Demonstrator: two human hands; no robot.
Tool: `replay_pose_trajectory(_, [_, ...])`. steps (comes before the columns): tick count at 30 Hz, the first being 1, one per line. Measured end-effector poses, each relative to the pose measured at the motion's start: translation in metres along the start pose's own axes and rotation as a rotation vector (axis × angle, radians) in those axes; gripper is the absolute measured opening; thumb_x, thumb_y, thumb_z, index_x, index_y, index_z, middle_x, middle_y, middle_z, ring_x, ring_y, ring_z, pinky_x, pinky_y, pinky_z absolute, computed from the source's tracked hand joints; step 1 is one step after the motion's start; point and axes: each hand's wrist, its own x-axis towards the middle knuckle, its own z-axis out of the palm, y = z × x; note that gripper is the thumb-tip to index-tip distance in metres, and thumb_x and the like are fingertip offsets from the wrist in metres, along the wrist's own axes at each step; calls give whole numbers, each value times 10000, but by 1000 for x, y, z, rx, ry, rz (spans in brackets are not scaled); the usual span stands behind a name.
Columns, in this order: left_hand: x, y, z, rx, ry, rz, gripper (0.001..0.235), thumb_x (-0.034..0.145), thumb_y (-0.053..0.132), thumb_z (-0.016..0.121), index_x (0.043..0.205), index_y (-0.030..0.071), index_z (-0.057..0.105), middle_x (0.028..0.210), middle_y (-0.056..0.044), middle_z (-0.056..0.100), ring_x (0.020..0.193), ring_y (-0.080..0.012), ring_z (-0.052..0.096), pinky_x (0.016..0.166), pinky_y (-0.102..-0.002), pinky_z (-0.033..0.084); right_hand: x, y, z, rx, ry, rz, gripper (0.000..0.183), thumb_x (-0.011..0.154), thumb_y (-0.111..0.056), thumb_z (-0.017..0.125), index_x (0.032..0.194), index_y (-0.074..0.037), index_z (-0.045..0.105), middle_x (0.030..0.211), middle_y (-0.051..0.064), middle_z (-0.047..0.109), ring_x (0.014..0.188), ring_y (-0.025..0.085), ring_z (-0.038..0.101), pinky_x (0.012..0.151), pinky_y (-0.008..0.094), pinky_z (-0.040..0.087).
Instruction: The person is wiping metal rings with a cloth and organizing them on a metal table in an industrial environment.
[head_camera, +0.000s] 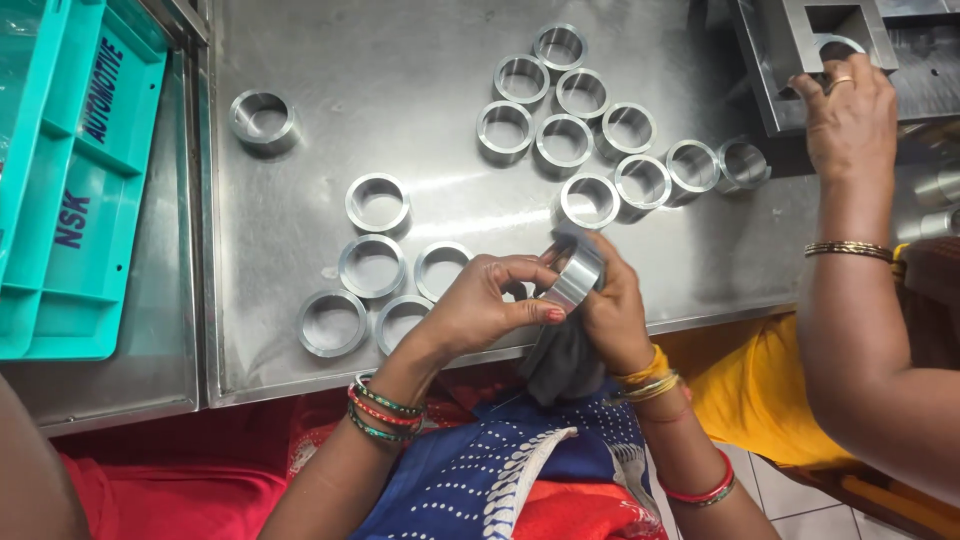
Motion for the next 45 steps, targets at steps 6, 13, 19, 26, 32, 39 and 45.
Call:
replay_pose_trajectory(6, [5,4,0,61,-44,111,309,824,257,837,1072,84,774,1100,-71,750,1058,-163,676,974,-303,514,-2,2,-3,649,-17,564,349,965,-45,626,1312,-9,619,1127,61,696,988,126,665,837,268,557])
replay_pose_trajectory(13, [15,18,8,30,-59,-223,331,867,352,795,1064,90,749,1005,-89,729,943,-175,641,839,-359,541,4,-29,-14,-310,54,-139,593,788,188,437,1338,32,590,1208,94,666,1155,180,679,1004,319,545])
replay_pose_trajectory(19, [11,-7,10,90,-12,189,340,870,274,833,1100,30,781,1062,-82,715,1056,-164,624,979,-349,485,-4,1,-11,422,32,359,518,851,134,471,1330,-13,601,1137,136,679,1022,205,683,884,292,566])
replay_pose_trajectory(26, [9,1,11,-9,-92,-196,332,851,339,833,1012,57,761,951,-90,689,912,-167,599,814,-358,536,-5,-31,-12,-389,-5,27,592,742,143,478,1284,-15,655,1215,129,703,892,165,695,747,256,527])
replay_pose_trajectory(32, [11,3,9,234,35,120,349,789,316,867,1007,57,783,975,-49,739,932,-174,623,867,-328,517,-7,10,-6,730,22,595,484,857,97,447,1308,32,612,1151,94,712,1013,149,694,884,272,563])
replay_pose_trajectory(39, [12,22,-3,291,-26,31,351,844,338,811,1075,85,736,1019,-26,720,895,-154,638,804,-318,526,0,-20,-21,338,22,333,423,965,64,502,1379,37,581,1211,104,681,1071,150,645,927,268,522])
replay_pose_trajectory(45, [110,9,-66,608,268,136,263,908,177,735,1159,117,683,1220,-78,644,1037,-242,595,892,-369,505,-2,-16,-38,-75,116,128,471,931,105,499,1389,28,580,1219,95,689,1128,144,642,975,259,501])
